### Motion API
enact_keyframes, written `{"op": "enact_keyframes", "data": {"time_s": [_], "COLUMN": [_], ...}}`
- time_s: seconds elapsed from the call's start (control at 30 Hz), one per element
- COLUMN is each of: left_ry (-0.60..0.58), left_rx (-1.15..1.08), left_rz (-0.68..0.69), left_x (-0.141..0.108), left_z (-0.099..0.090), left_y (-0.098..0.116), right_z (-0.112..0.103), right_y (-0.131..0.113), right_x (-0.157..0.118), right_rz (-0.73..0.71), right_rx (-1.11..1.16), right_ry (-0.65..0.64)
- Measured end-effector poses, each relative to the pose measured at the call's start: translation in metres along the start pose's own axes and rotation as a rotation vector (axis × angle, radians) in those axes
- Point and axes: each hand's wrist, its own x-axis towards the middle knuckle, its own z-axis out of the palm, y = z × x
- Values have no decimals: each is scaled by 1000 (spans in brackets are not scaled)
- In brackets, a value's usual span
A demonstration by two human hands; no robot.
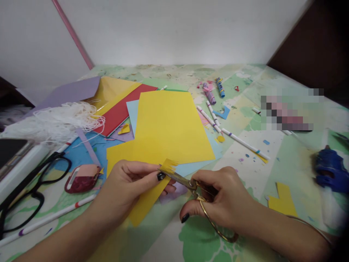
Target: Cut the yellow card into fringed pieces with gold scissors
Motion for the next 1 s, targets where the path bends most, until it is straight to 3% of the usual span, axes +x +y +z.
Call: {"op": "enact_keyframes", "data": {"time_s": [1.0], "left_ry": [-18], "left_rx": [4], "left_rz": [-2], "left_x": [0], "left_z": [2], "left_y": [2], "right_z": [-1], "right_y": [4], "right_x": [0], "right_rz": [-25], "right_rx": [-7], "right_ry": [30]}}
